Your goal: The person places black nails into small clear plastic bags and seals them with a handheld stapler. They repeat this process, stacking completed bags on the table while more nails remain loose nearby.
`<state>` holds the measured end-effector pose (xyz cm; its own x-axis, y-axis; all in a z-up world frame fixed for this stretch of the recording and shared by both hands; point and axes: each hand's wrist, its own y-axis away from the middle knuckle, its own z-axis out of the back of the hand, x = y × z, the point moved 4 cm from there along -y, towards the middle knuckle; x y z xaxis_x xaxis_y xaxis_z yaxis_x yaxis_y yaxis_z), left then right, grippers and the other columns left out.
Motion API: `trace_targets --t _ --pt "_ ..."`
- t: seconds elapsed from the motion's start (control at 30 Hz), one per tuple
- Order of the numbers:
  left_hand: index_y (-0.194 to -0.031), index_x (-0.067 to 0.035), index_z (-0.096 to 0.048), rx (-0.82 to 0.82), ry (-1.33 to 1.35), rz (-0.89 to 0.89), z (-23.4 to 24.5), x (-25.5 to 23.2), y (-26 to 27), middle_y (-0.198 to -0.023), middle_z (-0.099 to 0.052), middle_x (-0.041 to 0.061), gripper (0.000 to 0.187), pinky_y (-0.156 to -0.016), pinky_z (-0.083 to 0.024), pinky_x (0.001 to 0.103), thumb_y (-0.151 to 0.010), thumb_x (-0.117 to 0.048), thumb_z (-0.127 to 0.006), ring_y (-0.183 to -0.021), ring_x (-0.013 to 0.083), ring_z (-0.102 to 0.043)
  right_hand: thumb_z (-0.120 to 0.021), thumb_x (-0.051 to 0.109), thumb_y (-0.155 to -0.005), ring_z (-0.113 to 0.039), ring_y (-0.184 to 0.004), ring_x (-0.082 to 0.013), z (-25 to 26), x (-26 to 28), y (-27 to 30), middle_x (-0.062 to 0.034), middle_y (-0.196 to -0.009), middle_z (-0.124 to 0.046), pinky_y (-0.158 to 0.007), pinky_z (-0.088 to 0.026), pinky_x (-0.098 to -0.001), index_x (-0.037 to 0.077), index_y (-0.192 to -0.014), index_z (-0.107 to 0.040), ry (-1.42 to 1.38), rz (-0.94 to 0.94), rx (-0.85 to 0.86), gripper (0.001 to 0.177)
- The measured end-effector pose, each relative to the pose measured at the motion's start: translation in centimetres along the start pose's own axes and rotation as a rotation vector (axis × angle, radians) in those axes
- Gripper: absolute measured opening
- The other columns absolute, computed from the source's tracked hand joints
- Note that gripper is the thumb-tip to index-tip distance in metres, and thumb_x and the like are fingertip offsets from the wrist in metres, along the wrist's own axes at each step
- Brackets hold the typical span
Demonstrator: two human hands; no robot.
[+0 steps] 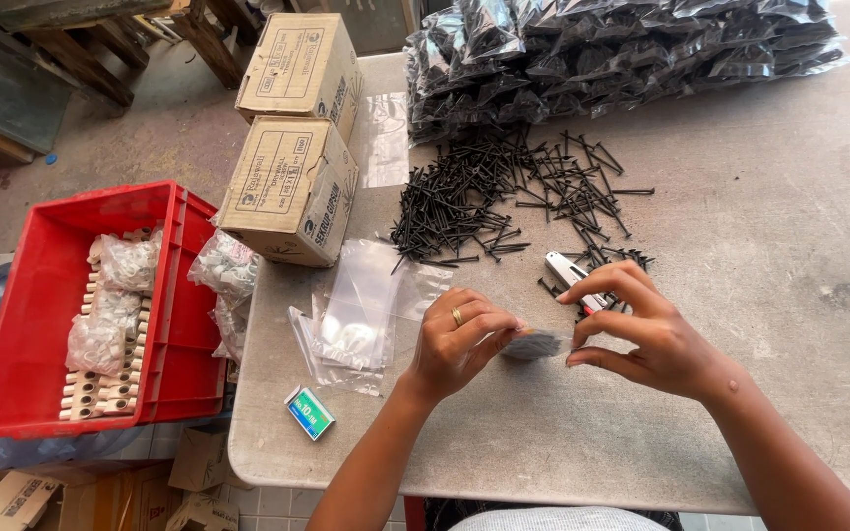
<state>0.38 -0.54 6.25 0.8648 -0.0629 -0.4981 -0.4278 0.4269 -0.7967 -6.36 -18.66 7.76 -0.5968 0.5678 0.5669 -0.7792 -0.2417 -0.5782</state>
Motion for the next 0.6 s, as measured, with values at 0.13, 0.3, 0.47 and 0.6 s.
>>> trace_targets --t 0.13,0.3,0.47,0.6 --pt "-0.087 -0.006 -0.061 0.101 -0.063 -0.04 0.0 -0.3 0.0 -0.078 -0.066 0.004 0.007 -0.063 -0.043 0.031 -0.086 -0.01 -0.066 -0.066 0.0203 -0.058 -0.07 0.023 -0.076 -0.052 -0.095 -0.0251 0.7 0.4 -0.2 -0.0096 -0.108 -0.054 -0.086 -0.046 -0.0381 0.012 -0.08 -0.062 0.013 0.084 0.155 0.015" --pt "-0.089 -0.006 -0.061 0.114 -0.035 -0.042 -0.2 -0.3 0.2 -0.079 -0.066 0.004 0.007 -0.062 -0.042 0.031 -0.086 -0.008 -0.066 -0.065 0.019 -0.058 -0.071 0.028 -0.074 -0.056 -0.085 -0.0213 0.8 0.3 0.0 -0.0083 -0.097 -0.056 -0.083 -0.047 -0.0397 0.012 -0.075 -0.061 0.155 0.131 0.129 0.019" --pt "-0.088 -0.006 -0.061 0.118 -0.023 -0.048 -0.2 -0.3 0.2 -0.079 -0.066 0.004 0.007 -0.063 -0.043 0.031 -0.085 -0.008 -0.067 -0.065 0.0191 -0.057 -0.072 0.029 -0.072 -0.057 -0.084 -0.0225 1.2 1.0 -0.4 -0.0091 -0.093 -0.056 -0.076 -0.049 -0.0371 0.01 -0.073 -0.062 0.167 0.193 0.059 0.021" --pt "-0.088 -0.004 -0.06 0.127 -0.015 -0.054 -0.1 -0.5 0.0 -0.079 -0.065 0.005 0.006 -0.062 -0.043 0.031 -0.086 -0.008 -0.065 -0.065 0.0197 -0.056 -0.075 0.023 -0.072 -0.057 -0.076 -0.0195 1.6 1.7 -0.7 -0.0076 -0.086 -0.057 -0.069 -0.049 -0.0336 0.009 -0.075 -0.063 0.183 0.27 -0.033 0.019"
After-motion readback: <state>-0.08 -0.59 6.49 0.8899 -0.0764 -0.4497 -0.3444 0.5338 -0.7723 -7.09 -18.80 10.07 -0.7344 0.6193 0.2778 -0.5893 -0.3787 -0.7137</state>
